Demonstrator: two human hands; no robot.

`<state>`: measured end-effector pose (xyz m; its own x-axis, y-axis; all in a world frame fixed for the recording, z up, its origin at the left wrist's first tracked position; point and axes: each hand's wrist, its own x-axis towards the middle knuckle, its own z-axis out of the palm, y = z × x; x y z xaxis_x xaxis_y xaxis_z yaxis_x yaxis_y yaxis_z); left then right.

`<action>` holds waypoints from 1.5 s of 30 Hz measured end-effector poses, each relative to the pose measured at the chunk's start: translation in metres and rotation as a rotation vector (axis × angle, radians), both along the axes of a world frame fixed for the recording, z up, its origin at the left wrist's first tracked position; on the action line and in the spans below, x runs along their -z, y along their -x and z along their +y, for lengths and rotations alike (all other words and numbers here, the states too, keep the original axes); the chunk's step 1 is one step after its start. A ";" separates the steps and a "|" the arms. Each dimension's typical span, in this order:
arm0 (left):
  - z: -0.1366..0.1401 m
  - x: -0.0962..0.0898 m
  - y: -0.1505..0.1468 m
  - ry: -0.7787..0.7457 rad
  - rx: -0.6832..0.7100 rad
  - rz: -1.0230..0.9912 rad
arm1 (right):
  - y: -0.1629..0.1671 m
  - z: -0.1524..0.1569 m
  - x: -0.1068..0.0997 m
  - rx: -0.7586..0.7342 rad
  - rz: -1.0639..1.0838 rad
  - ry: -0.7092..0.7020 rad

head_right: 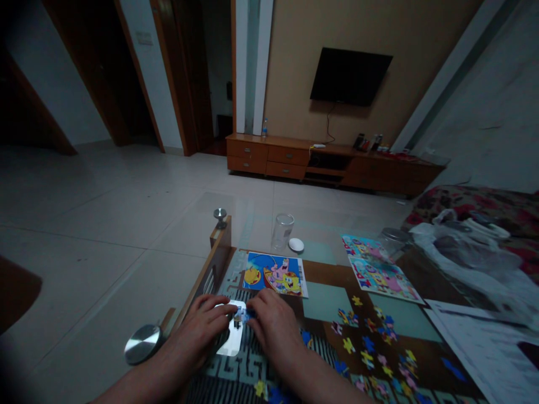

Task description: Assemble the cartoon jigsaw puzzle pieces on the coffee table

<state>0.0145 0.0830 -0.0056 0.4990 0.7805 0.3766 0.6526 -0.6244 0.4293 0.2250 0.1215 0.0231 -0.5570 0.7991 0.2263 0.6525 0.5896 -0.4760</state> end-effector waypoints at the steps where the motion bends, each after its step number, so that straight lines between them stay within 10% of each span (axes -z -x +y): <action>1: 0.000 -0.001 0.000 0.000 -0.007 -0.002 | -0.002 0.001 -0.001 0.004 -0.002 0.012; 30: 0.013 -0.006 -0.017 -0.001 -0.082 0.030 | 0.003 0.004 -0.002 -0.172 -0.036 -0.090; 37: 0.011 -0.006 -0.014 -0.238 0.000 0.082 | 0.006 0.002 0.006 -0.177 -0.106 -0.200; 45: 0.010 -0.011 -0.003 0.064 -0.139 -0.154 | 0.005 0.003 0.011 -0.174 -0.103 -0.240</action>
